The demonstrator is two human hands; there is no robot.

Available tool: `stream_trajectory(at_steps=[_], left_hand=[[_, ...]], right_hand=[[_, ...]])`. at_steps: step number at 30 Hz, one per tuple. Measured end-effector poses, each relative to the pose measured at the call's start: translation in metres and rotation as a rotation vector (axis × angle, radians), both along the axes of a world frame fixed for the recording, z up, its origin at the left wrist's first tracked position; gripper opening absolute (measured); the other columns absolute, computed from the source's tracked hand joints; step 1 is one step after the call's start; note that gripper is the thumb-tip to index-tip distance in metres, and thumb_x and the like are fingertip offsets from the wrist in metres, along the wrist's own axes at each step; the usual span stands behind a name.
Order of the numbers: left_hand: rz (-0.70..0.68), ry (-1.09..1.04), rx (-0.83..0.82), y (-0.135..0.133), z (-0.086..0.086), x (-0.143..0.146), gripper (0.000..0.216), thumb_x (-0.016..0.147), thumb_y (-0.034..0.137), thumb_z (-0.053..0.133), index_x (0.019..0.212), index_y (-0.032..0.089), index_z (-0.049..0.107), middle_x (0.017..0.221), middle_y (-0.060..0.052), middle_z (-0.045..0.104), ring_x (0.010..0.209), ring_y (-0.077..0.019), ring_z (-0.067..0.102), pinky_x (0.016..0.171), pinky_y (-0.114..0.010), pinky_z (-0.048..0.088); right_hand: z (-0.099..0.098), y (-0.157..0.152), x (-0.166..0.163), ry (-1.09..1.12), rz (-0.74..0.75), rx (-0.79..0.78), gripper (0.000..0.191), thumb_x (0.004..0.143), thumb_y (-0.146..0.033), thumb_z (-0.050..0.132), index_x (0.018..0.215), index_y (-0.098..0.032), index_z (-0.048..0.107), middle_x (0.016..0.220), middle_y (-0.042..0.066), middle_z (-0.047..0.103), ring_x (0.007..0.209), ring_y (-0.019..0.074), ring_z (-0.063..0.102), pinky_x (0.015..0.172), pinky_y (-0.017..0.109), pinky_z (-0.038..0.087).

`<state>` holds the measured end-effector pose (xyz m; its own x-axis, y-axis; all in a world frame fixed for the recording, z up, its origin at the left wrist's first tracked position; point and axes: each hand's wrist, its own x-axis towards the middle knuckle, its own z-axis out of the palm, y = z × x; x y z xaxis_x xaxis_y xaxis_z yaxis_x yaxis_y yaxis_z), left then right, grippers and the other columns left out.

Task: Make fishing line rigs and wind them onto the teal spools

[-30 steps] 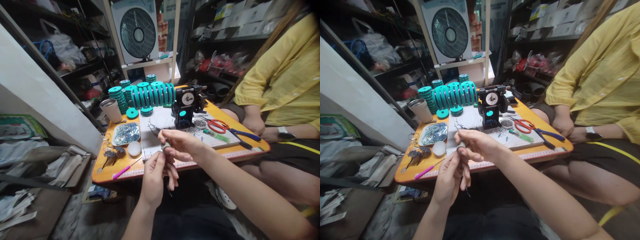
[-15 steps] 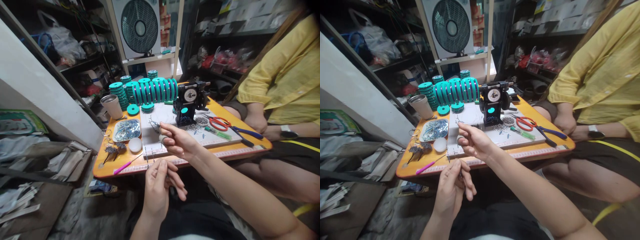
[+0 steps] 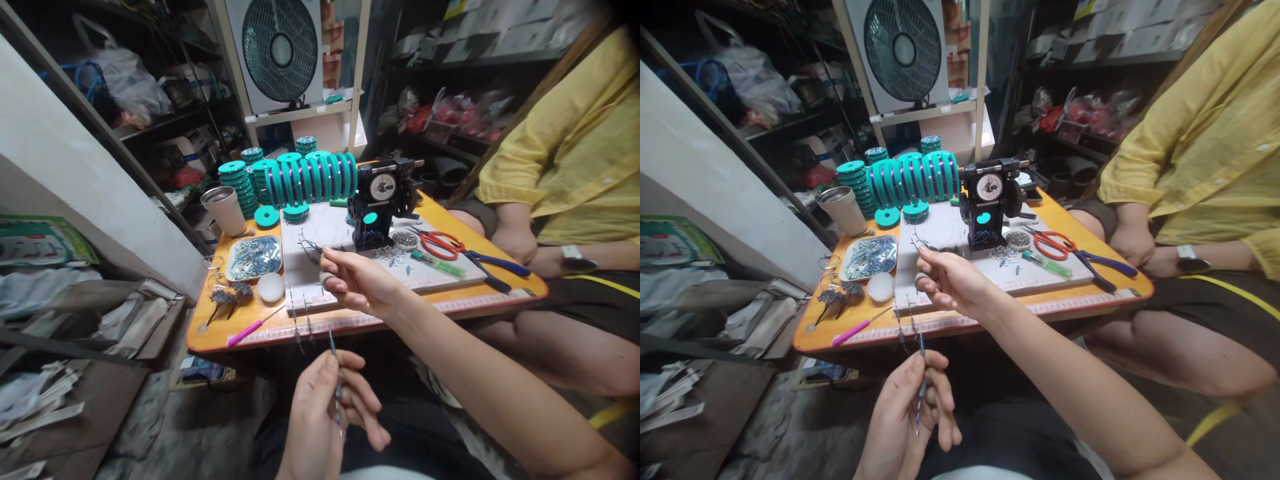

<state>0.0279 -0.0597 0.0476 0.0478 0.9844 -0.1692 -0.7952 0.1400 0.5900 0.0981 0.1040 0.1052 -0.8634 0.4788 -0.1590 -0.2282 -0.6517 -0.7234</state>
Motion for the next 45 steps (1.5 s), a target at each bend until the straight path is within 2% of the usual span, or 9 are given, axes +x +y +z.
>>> stream_trajectory(at_steps=[4, 12, 16, 24, 29, 34, 39, 43, 45], left_hand=[[-0.025, -0.056, 0.031, -0.008, -0.009, -0.003, 0.037, 0.098, 0.032, 0.035, 0.088, 0.011, 0.063, 0.067, -0.008, 0.07, 0.042, -0.0134, 0.063, 0.045, -0.023, 0.053], [-0.09, -0.01, 0.046, -0.013, 0.0, -0.01, 0.042, 0.101, 0.028, 0.024, 0.092, 0.01, 0.061, 0.075, -0.01, 0.072, 0.05, -0.015, 0.067, 0.053, -0.026, 0.055], [-0.025, 0.08, 0.022, -0.011, -0.002, -0.008, 0.036, 0.099, 0.029, 0.033, 0.091, 0.01, 0.063, 0.063, -0.007, 0.07, 0.045, -0.0153, 0.065, 0.046, -0.022, 0.051], [0.189, 0.118, -0.027, -0.004, -0.024, -0.004, 0.04, 0.084, 0.041, 0.059, 0.057, 0.012, 0.06, 0.034, -0.002, 0.053, 0.02, -0.0067, 0.039, 0.024, -0.012, 0.027], [0.194, 0.085, -0.026, -0.005, -0.019, -0.002, 0.037, 0.085, 0.039, 0.058, 0.059, 0.012, 0.061, 0.035, -0.001, 0.053, 0.021, -0.007, 0.04, 0.025, -0.013, 0.03], [0.153, 0.165, -0.005, -0.005, -0.003, -0.005, 0.034, 0.094, 0.03, 0.043, 0.097, 0.01, 0.07, 0.067, -0.009, 0.07, 0.043, -0.013, 0.06, 0.048, -0.024, 0.051], [0.11, 0.241, -0.013, -0.002, -0.005, -0.01, 0.045, 0.098, 0.032, 0.029, 0.125, 0.012, 0.059, 0.087, -0.013, 0.072, 0.064, -0.0191, 0.067, 0.067, -0.035, 0.053], [0.141, 0.558, 0.049, 0.009, -0.011, -0.015, 0.042, 0.098, 0.033, 0.033, 0.118, 0.013, 0.064, 0.117, -0.013, 0.066, 0.115, -0.0251, 0.057, 0.105, -0.039, 0.038], [0.118, 0.638, 0.076, 0.018, -0.01, -0.019, 0.04, 0.098, 0.034, 0.037, 0.12, 0.016, 0.064, 0.13, -0.011, 0.059, 0.126, -0.0253, 0.048, 0.112, -0.039, 0.03]], right_hand=[[-0.002, 0.0, 0.001, 0.001, -0.001, 0.006, 0.033, 0.092, -0.041, 0.049, 0.07, -0.018, 0.04, 0.049, -0.005, 0.045, 0.029, 0.0024, 0.027, 0.024, 0.01, 0.021], [0.001, -0.003, 0.0, 0.014, 0.004, 0.008, 0.032, 0.092, -0.041, 0.05, 0.071, -0.018, 0.04, 0.049, -0.006, 0.044, 0.029, 0.0022, 0.026, 0.025, 0.009, 0.022], [0.001, -0.003, 0.0, 0.018, 0.0, 0.004, 0.032, 0.092, -0.04, 0.049, 0.07, -0.018, 0.04, 0.049, -0.005, 0.045, 0.029, 0.0025, 0.026, 0.024, 0.01, 0.022], [-0.002, -0.004, -0.003, 0.018, -0.036, -0.002, 0.034, 0.09, -0.041, 0.05, 0.068, -0.019, 0.037, 0.047, -0.006, 0.043, 0.028, 0.0024, 0.025, 0.024, 0.01, 0.021], [0.002, -0.004, -0.003, 0.01, -0.05, 0.025, 0.035, 0.091, -0.041, 0.049, 0.068, -0.019, 0.036, 0.047, -0.006, 0.043, 0.028, 0.0023, 0.027, 0.025, 0.01, 0.021], [0.008, -0.002, 0.002, -0.018, -0.035, 0.12, 0.03, 0.09, -0.04, 0.052, 0.073, -0.017, 0.045, 0.05, -0.004, 0.051, 0.026, 0.0019, 0.031, 0.024, 0.01, 0.019], [0.009, 0.002, 0.009, -0.07, -0.051, 0.271, 0.024, 0.092, -0.037, 0.054, 0.087, -0.014, 0.06, 0.049, -0.003, 0.055, 0.025, 0.0019, 0.034, 0.025, 0.009, 0.018], [0.015, 0.007, 0.016, -0.19, -0.013, 0.548, 0.032, 0.093, -0.041, 0.052, 0.097, -0.013, 0.065, 0.043, -0.007, 0.047, 0.025, 0.0012, 0.025, 0.025, 0.011, 0.017], [0.022, 0.008, 0.02, -0.241, 0.025, 0.681, 0.034, 0.094, -0.041, 0.051, 0.099, -0.012, 0.067, 0.042, -0.008, 0.043, 0.026, 0.0015, 0.025, 0.026, 0.011, 0.019]])
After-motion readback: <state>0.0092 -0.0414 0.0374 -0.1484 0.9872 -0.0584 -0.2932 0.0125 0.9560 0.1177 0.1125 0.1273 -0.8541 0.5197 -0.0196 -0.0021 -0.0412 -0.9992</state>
